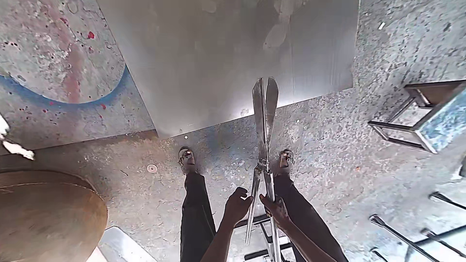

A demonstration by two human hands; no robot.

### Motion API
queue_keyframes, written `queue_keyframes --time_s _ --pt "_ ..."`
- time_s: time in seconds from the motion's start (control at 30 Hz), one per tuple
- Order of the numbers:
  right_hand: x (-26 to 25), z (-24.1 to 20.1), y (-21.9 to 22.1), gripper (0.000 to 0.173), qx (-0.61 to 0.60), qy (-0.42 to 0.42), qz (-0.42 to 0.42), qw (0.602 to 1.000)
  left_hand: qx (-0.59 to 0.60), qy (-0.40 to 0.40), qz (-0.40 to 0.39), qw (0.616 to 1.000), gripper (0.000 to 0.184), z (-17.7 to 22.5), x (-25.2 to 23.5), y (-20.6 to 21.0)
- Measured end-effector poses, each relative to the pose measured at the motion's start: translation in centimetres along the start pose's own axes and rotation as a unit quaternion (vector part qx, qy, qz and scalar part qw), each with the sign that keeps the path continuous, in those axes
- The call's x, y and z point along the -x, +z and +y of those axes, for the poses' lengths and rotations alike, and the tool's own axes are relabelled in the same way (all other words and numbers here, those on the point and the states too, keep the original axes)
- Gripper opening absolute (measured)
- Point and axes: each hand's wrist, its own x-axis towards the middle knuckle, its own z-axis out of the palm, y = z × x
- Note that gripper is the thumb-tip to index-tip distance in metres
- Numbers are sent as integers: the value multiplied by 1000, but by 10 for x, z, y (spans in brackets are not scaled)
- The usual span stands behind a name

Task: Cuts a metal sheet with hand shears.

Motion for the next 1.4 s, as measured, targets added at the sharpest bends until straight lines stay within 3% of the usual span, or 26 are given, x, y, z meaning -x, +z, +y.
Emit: queue_keyframes --time_s 0.27,0.5,0.9,1.17,1.4 --pt "-28 20 -18 39 64 28 24 997 66 9 31 997 35 5 -13 3" --pt "-40 25 -5 38 143 86 61 984 88 2 55 995 32 -1 -11 -9" --pt "-42 49 40 42 185 129 -20 974 142 21 140 980 21 -13 -3 -38" --pt "-46 73 36 43 242 150 11 959 138 8 127 982 21 -16 -5 -40" --pt "-43 68 26 42 210 155 6 965 120 3 116 986 23 -20 -13 -28"
